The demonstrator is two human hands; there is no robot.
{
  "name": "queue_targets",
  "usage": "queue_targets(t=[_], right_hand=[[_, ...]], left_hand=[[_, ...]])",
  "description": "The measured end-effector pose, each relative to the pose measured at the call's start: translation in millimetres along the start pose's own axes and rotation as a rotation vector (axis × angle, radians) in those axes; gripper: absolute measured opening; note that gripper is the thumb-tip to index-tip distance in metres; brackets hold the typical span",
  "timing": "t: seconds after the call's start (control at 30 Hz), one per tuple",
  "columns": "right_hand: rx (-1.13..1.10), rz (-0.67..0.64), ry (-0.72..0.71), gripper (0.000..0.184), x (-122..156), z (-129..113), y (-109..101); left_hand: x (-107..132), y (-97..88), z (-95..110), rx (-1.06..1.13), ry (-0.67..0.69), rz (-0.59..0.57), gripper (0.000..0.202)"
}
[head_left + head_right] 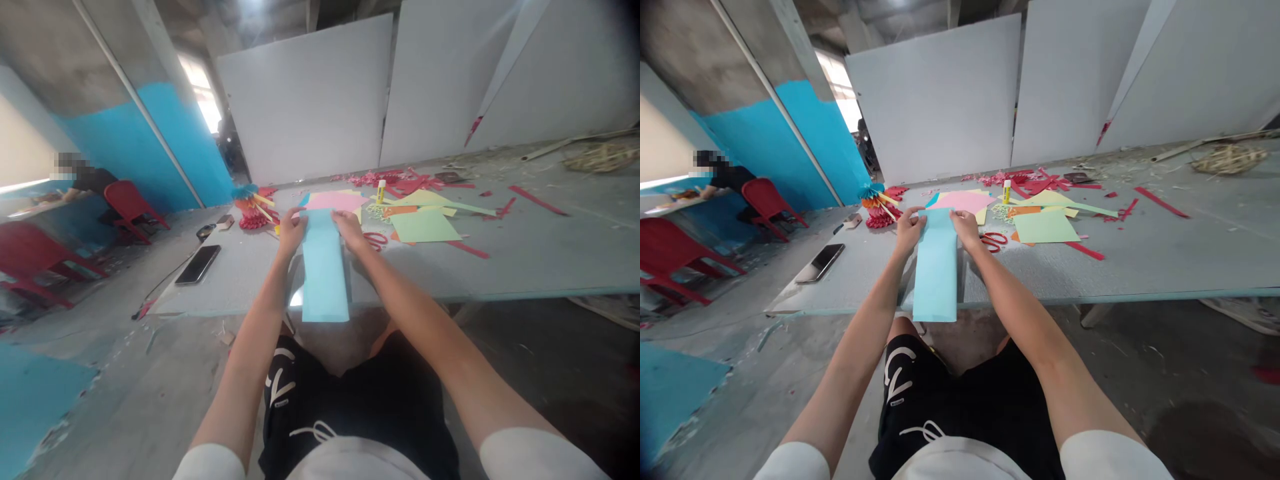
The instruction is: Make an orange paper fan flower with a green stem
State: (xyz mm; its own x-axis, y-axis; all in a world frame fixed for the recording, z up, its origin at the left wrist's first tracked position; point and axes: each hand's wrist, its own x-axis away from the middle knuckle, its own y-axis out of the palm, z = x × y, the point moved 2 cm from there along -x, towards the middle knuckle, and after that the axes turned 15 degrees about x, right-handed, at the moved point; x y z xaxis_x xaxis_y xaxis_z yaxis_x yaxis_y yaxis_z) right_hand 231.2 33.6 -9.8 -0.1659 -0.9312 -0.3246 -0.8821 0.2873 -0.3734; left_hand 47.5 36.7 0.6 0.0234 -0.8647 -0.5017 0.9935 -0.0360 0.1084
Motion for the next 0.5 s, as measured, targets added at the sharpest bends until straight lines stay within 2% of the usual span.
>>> queue_targets(t=[0.2, 0.37, 0.5], right_hand=[[0.095, 0.021, -0.08, 0.042, 2, -6, -2], [0.162, 0.137, -0.094, 0.041, 3, -8, -7], [0.146, 0.09, -0.076, 0.042, 4, -7, -6]], left_hand=[[-3, -5.0, -4, 0.034, 0.028, 0.105, 0.025], [-5, -3.0, -13, 0.16, -0.121, 0.066, 0.047], [-6, -4.9, -17, 0.128, -0.132, 0.075, 0.05]])
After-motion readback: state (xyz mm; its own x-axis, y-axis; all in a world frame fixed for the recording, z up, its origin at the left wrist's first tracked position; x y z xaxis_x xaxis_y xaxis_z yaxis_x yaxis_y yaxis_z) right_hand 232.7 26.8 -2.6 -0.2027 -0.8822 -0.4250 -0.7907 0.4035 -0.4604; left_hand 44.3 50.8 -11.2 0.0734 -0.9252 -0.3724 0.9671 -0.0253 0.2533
